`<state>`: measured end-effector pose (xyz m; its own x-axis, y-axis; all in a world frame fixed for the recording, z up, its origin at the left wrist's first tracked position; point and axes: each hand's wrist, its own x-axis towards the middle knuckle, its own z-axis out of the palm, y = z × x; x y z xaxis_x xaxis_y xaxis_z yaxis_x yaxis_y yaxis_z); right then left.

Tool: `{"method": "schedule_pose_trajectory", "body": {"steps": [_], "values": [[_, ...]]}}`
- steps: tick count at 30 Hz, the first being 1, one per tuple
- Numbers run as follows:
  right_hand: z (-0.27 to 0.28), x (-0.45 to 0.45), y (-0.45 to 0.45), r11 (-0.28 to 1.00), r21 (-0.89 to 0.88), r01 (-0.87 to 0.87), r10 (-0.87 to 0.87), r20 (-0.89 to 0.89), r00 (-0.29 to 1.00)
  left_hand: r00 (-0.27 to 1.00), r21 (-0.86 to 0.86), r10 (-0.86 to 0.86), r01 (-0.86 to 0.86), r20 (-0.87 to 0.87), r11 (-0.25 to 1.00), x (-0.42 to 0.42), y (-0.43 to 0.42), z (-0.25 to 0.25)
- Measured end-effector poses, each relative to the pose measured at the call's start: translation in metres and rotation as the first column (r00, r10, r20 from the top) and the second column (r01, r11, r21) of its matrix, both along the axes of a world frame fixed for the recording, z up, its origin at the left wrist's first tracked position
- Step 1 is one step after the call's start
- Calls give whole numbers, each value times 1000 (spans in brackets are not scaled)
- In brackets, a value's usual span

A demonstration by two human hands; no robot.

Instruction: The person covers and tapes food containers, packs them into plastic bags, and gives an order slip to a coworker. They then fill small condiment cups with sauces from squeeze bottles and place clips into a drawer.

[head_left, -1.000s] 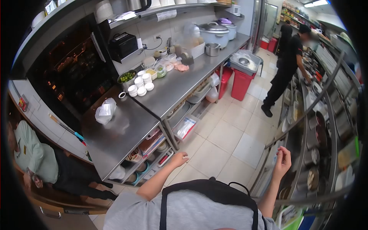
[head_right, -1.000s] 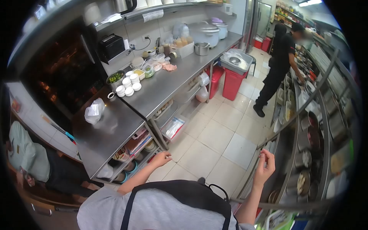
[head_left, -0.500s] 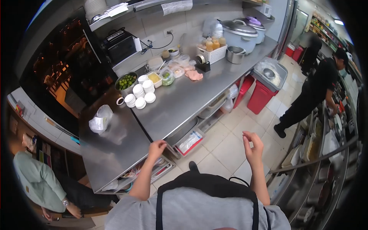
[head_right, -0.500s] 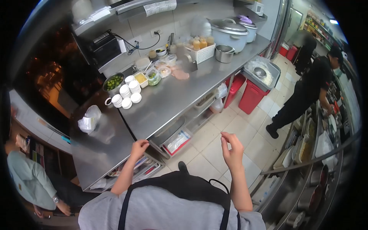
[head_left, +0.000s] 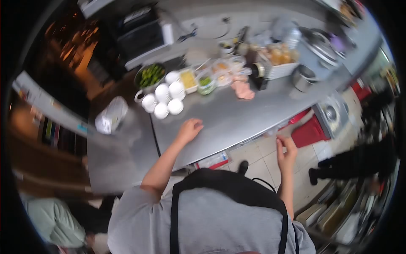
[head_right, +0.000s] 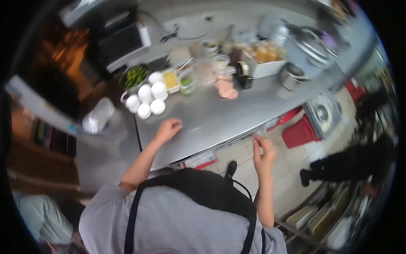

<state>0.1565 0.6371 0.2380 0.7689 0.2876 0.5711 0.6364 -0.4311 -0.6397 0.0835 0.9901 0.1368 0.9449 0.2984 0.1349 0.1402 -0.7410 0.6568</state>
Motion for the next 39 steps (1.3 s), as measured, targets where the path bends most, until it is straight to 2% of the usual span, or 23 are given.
{"method": "schedule_pose_trajectory", "body": {"steps": [1,3,5,9,11,12,13,14,15,17,18,20,21,23,25,27,29,31,33,34,36,37,39], "values": [[-1,17,4,997,-21,-74,74,-26,997,1000,20,18,-18,3,1000,6,1,-1],[2,59,13,996,-20,-91,91,-23,996,989,-3,148,-148,-25,989,18,-1,-3],[-1,102,17,983,-38,-181,179,-67,982,967,-18,249,-250,-44,968,28,-1,-10],[-3,187,23,951,-88,-296,285,-112,952,811,-180,585,-572,27,801,37,17,-51],[-4,230,22,918,-139,-371,361,-91,928,632,-56,774,-772,36,633,35,27,-52],[-10,249,21,906,-153,-395,390,-63,919,566,99,824,-821,5,563,29,45,-65],[-13,268,23,897,-170,-408,408,-33,912,508,-333,855,-828,-103,452,19,61,-79],[-6,291,18,898,-172,-405,404,-43,914,441,-651,863,-735,-245,190,21,86,-90],[-1,297,33,876,-160,-456,454,-51,890,321,-686,907,-726,-271,52,29,84,-78],[4,308,39,878,-218,-427,427,-48,903,247,-772,938,-634,-243,-33,40,86,-69],[4,311,40,888,-210,-409,407,-54,912,266,-767,934,-642,-240,-15,41,92,-76],[7,317,44,880,-201,-430,431,-39,901,148,-799,957,-589,-251,-118,48,105,-87],[10,322,46,893,-192,-408,411,-25,911,172,-806,956,-585,-236,-93,54,110,-86],[14,335,48,879,-102,-466,459,-85,885,102,-704,964,-702,-245,-104,59,111,-86],[17,371,50,909,-38,-415,414,-22,910,82,-649,968,-755,-237,-95,59,113,-86],[7,434,51,968,17,-251,251,24,968,63,-611,972,-787,-227,-92,62,102,-74],[7,494,46,998,67,18,-27,139,990,101,-539,971,-841,-216,-33,63,96,-65],[-7,551,38,947,-7,320,-303,302,904,49,-531,981,-846,-186,-59,65,91,-63],[-31,593,36,903,-115,415,-407,85,910,99,-485,986,-874,-135,21,63,88,-61],[-40,608,36,910,-106,401,-392,97,915,84,-497,988,-867,-130,9,64,87,-60],[-48,620,39,947,-164,277,-308,-211,928,43,-483,997,-876,-68,5,62,87,-65],[-49,619,42,951,-159,267,-295,-201,934,31,-492,997,-871,-65,-5,59,88,-69],[-43,609,44,937,-86,338,-348,-177,921,70,-558,998,-827,4,60,51,89,-80]]}}
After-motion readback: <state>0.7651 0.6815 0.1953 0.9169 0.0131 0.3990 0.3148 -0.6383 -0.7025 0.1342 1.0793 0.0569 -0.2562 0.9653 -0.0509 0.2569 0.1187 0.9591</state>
